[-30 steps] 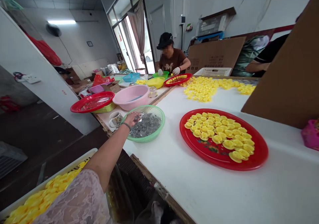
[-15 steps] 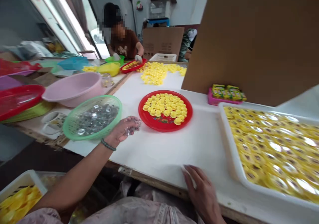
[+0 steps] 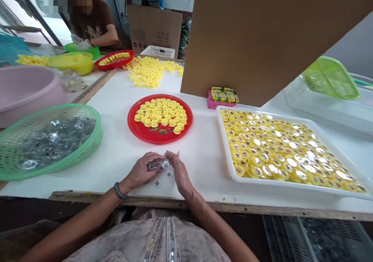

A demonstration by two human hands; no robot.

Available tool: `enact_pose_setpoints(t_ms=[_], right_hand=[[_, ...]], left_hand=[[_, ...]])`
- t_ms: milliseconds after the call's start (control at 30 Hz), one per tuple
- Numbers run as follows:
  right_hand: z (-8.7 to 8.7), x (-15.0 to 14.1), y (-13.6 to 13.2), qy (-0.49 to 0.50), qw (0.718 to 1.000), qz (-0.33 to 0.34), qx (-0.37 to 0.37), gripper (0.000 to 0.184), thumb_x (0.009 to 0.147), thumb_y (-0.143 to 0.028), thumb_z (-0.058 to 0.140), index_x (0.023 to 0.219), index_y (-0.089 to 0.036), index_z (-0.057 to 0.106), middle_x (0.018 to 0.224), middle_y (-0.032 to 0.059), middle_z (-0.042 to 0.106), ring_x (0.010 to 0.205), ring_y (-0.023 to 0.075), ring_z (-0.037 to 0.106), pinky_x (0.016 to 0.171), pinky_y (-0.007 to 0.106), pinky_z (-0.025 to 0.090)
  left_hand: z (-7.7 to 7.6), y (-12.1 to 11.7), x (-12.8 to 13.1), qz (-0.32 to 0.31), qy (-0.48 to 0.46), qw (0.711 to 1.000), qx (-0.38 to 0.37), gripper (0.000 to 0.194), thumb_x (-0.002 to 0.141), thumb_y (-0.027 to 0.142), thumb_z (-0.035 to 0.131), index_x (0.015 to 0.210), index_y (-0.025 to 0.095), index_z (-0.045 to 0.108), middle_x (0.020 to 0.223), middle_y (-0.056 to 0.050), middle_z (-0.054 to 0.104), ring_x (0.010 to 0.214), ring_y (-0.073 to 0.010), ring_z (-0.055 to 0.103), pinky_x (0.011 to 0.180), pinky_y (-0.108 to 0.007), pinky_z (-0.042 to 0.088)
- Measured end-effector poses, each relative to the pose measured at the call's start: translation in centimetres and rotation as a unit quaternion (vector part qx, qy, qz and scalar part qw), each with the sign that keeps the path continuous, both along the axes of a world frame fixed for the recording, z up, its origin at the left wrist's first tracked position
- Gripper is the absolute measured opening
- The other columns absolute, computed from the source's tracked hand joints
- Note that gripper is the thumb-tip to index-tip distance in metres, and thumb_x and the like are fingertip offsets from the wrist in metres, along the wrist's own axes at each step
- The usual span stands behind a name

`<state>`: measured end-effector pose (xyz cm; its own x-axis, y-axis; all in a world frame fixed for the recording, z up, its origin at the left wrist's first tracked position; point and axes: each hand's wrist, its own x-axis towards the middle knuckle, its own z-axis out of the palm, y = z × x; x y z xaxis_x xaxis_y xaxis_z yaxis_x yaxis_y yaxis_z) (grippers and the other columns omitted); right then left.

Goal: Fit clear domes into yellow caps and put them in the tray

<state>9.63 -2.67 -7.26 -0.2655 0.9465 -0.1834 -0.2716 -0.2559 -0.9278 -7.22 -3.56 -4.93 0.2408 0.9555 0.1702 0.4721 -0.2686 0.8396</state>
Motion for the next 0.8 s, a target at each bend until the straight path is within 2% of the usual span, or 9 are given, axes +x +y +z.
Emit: enact_pose_setpoints(t_ms=[67, 133, 233, 333, 433, 500, 567, 667, 800], right_hand=[[0.2, 0.5, 0.0, 0.018, 1.0, 0.007, -0.003, 0.055, 0.089, -0.061, 0.03, 0.113, -0.021, 0.061, 0.122, 0.0075, 0.059, 0.12, 0.0216, 0.048, 0.106, 0.042, 0.03], [0.8, 1.4, -0.1, -0.014, 1.0, 0.022, 0.01, 0.049, 0.09, -0.056, 0.034, 0.115, -0.021, 0.06, 0.12, 0.0077, 0.06, 0.117, 0.0216, 0.051, 0.104, 0.041, 0.034], [2.0, 2.9, -0.3, -0.161, 0.983, 0.063, 0.067, 0.038, 0.09, -0.045, 0.044, 0.118, -0.022, 0.057, 0.115, 0.0075, 0.062, 0.109, 0.0217, 0.055, 0.098, 0.041, 0.04], [2.6, 4.0, -1.0, -0.336, 0.913, 0.099, 0.208, 0.029, 0.085, -0.031, 0.055, 0.112, -0.022, 0.06, 0.111, 0.0075, 0.063, 0.105, 0.0221, 0.056, 0.093, 0.04, 0.042], [2.6, 4.4, -1.8, -0.42, 0.832, 0.141, 0.334, 0.029, 0.08, -0.016, 0.058, 0.109, -0.02, 0.06, 0.11, 0.0084, 0.061, 0.103, 0.022, 0.054, 0.091, 0.039, 0.043], [2.3, 4.3, -2.1, -0.446, 0.798, 0.155, 0.375, 0.025, 0.081, -0.011, 0.055, 0.103, -0.018, 0.061, 0.108, 0.0091, 0.061, 0.1, 0.0218, 0.053, 0.089, 0.039, 0.044], [2.1, 4.2, -2.3, -0.46, 0.779, 0.155, 0.397, 0.018, 0.083, -0.009, 0.052, 0.095, -0.018, 0.063, 0.104, 0.009, 0.061, 0.097, 0.0209, 0.053, 0.085, 0.037, 0.046], [1.9, 4.2, -2.3, -0.461, 0.774, 0.15, 0.407, 0.016, 0.086, -0.01, 0.049, 0.09, -0.018, 0.063, 0.099, 0.0077, 0.061, 0.093, 0.0193, 0.054, 0.082, 0.034, 0.047], [1.9, 4.2, -2.4, -0.464, 0.769, 0.152, 0.414, 0.013, 0.085, -0.013, 0.051, 0.092, -0.019, 0.062, 0.101, 0.0081, 0.059, 0.094, 0.0204, 0.052, 0.083, 0.036, 0.046]], left_hand=[[0.2, -0.2, -0.2, -0.022, 0.003, 1.0, -0.001, 0.043, 0.069, 0.014, 0.069, 0.109, 0.024, 0.06, 0.11, -0.006, 0.06, 0.106, -0.0217, 0.051, 0.095, -0.037, 0.041], [0.5, -0.5, -0.2, -0.044, -0.002, 0.999, -0.005, 0.046, 0.067, 0.015, 0.072, 0.11, 0.025, 0.06, 0.113, -0.005, 0.059, 0.109, -0.0218, 0.05, 0.097, -0.037, 0.04], [1.0, -1.0, -0.2, -0.079, -0.002, 0.997, -0.014, 0.05, 0.065, 0.016, 0.073, 0.112, 0.025, 0.059, 0.118, -0.006, 0.058, 0.113, -0.0221, 0.048, 0.099, -0.038, 0.038], [1.4, -1.5, -0.1, -0.1, 0.046, 0.994, -0.026, 0.058, 0.064, 0.022, 0.075, 0.118, 0.026, 0.055, 0.124, -0.007, 0.056, 0.116, -0.0243, 0.047, 0.104, -0.043, 0.032], [1.6, -2.0, 0.1, -0.103, 0.126, 0.986, -0.035, 0.07, 0.064, 0.038, 0.076, 0.126, 0.026, 0.049, 0.129, -0.01, 0.052, 0.121, -0.0294, 0.043, 0.108, -0.054, 0.018], [1.8, -2.2, 0.1, -0.117, 0.161, 0.979, -0.033, 0.079, 0.064, 0.052, 0.072, 0.132, 0.024, 0.043, 0.132, -0.012, 0.049, 0.124, -0.0318, 0.039, 0.108, -0.058, 0.01], [2.0, -2.3, 0.2, -0.137, 0.176, 0.975, -0.022, 0.08, 0.067, 0.059, 0.066, 0.134, 0.023, 0.039, 0.133, -0.013, 0.048, 0.125, -0.0317, 0.038, 0.109, -0.058, 0.007], [2.7, -1.4, 0.2, -0.136, 0.176, 0.975, 0.012, 0.063, 0.078, 0.053, 0.058, 0.131, 0.023, 0.043, 0.129, -0.011, 0.052, 0.121, -0.0276, 0.043, 0.109, -0.051, 0.017], [4.1, 2.9, 1.2, -0.005, 0.172, 0.981, 0.085, 0.031, 0.088, 0.036, 0.05, 0.113, 0.02, 0.057, 0.111, -0.009, 0.062, 0.105, -0.0225, 0.053, 0.094, -0.037, 0.039]])
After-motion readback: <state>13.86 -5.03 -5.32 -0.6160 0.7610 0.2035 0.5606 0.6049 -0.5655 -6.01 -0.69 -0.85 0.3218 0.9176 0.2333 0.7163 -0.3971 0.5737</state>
